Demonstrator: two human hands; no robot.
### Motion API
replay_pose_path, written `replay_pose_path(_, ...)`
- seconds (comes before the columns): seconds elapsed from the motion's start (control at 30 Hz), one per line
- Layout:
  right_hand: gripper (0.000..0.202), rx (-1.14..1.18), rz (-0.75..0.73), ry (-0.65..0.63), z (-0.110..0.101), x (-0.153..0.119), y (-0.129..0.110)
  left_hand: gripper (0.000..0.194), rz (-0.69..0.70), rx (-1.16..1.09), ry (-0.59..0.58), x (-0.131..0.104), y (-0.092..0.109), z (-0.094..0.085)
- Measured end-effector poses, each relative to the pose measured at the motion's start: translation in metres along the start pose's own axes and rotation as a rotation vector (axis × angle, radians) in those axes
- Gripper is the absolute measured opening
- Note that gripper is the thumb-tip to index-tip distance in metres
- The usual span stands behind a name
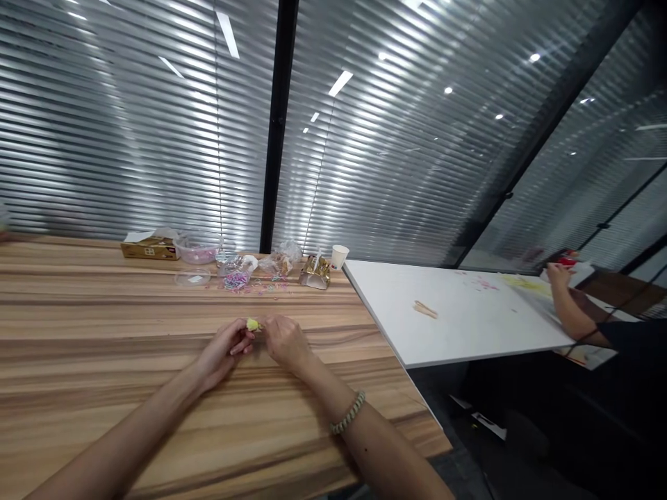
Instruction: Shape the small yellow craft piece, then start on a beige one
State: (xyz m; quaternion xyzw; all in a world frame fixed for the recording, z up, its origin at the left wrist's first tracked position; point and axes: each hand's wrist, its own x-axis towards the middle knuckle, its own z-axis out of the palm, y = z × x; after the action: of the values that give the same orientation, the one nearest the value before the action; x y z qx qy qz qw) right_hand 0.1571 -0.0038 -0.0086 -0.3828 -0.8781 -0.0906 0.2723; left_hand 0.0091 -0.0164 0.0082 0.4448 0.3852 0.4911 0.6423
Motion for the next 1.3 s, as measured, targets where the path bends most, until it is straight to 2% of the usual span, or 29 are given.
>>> replay_pose_path(0.13, 0.021, -0.035, 0.008, 0.004, 0.001, 0.0, 0.001, 0.032, 0.16, 0.232, 0.059, 0.0, 0.0, -0.003)
replay_pose_path(0.27, 0.02, -0.034, 0.056, 0.03, 0.007, -0.001, 0.005, 0.039, 0.39, 0.529, 0.019, -0.003, 0.01, -0.003)
replay_pose_path(0.4, 0.022, 0.011, 0.093, 0.053, 0.011, -0.001, 0.006, 0.028, 0.561, 0.725, -0.032, -0.005, 0.013, -0.002)
replay_pose_path(0.53, 0.022, 0.07, 0.172, -0.019, 0.009, 0.0, 0.003, 0.022, 0.684, 0.889, -0.017, -0.003, 0.005, -0.009)
replay_pose_path(0.73, 0.023, 0.093, 0.209, -0.156, 0.004, 0.002, -0.002, 0.026, 0.721, 1.078, 0.04, -0.001, -0.005, -0.017)
replay_pose_path(0.87, 0.023, 0.055, 0.181, -0.164, 0.005, 0.003, -0.002, 0.028, 0.776, 1.305, 0.138, -0.003, -0.007, -0.016)
replay_pose_path(1.03, 0.019, -0.015, 0.172, -0.17, 0.01, 0.004, -0.003, 0.036, 0.847, 1.483, 0.164, -0.002, -0.01, -0.022)
replay_pose_path(1.2, 0.014, -0.044, 0.19, -0.167, 0.009, 0.003, -0.002, 0.038, 0.858, 1.318, 0.146, 0.001, -0.015, -0.028)
replay_pose_path(1.3, 0.015, -0.009, 0.128, -0.11, 0.003, 0.002, 0.0, 0.035, 0.726, 1.128, 0.12, -0.001, -0.013, -0.022)
